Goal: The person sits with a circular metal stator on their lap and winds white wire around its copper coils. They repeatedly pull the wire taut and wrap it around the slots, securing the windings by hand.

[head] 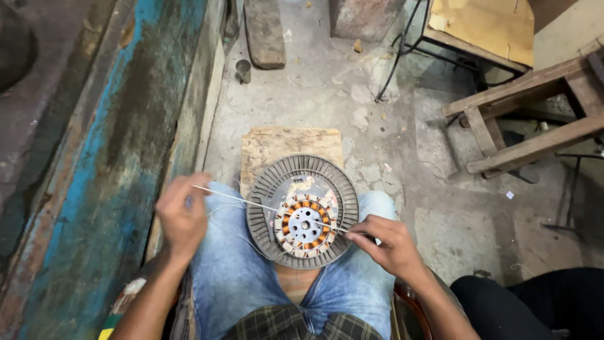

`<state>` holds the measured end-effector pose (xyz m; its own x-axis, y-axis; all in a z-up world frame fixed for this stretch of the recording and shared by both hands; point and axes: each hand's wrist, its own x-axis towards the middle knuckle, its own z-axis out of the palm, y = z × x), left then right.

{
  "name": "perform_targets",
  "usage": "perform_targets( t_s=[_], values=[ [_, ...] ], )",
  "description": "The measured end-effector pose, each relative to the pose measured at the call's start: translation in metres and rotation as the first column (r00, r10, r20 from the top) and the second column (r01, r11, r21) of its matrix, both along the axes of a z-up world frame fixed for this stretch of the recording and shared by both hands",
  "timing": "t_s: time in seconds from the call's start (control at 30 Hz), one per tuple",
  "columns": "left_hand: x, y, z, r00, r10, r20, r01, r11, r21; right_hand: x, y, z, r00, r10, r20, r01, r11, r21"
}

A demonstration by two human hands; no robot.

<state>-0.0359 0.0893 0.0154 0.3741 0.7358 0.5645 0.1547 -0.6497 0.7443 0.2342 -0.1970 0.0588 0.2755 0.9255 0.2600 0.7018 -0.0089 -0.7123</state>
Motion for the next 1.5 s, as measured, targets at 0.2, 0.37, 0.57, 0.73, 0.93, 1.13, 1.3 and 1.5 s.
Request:
perform_targets(
  t_s=[0.2,0.37,0.57,0.73,0.93,1.13,1.3,1.5],
  values=[
    [0.001,0.015,0.005,0.944,0.121,-0.306,-0.176,0.971,-0.159,0.024,-0.003,0.0,0.946,-0.296,0.132,0.3,0.954,-0.007],
    [0.023,-0.048,0.01,0.823,-0.499,-0.271,0.526,0.85,0.034,-0.001,0.011,-0.004,0.933,-0.36,0.002,0.355,0.92,0.169],
    [0.032,-0.087,-0.016,0.532,-0.792,-0.301,0.777,0.597,-0.197,-0.048,0.016,-0.012,0.962,0.251,0.109,-0.26,0.962,0.081],
    [0.003,-0.009,-0.006,0.962,-0.266,0.061,0.262,0.835,-0.485,0.036,-0.004,-0.001,0.949,-0.309,0.055,0.302,0.947,0.113],
    [0.027,-0.034,0.025,0.968,-0.002,-0.249,0.053,0.979,0.196,0.011,-0.001,-0.006,0.932,-0.36,0.037,0.353,0.928,0.118],
    [0.033,-0.087,-0.009,0.577,-0.739,-0.347,0.789,0.614,0.004,-0.044,0.012,-0.008,0.954,0.288,0.08,-0.297,0.943,0.149],
    [0.007,-0.022,-0.01,0.965,-0.232,-0.12,0.171,0.907,-0.385,0.017,0.005,-0.001,0.946,-0.315,0.082,0.31,0.949,0.063],
    [0.03,-0.047,0.006,0.907,-0.263,-0.328,0.298,0.953,0.059,-0.011,0.014,-0.008,0.996,-0.09,0.026,0.085,0.981,0.172]
  ],
)
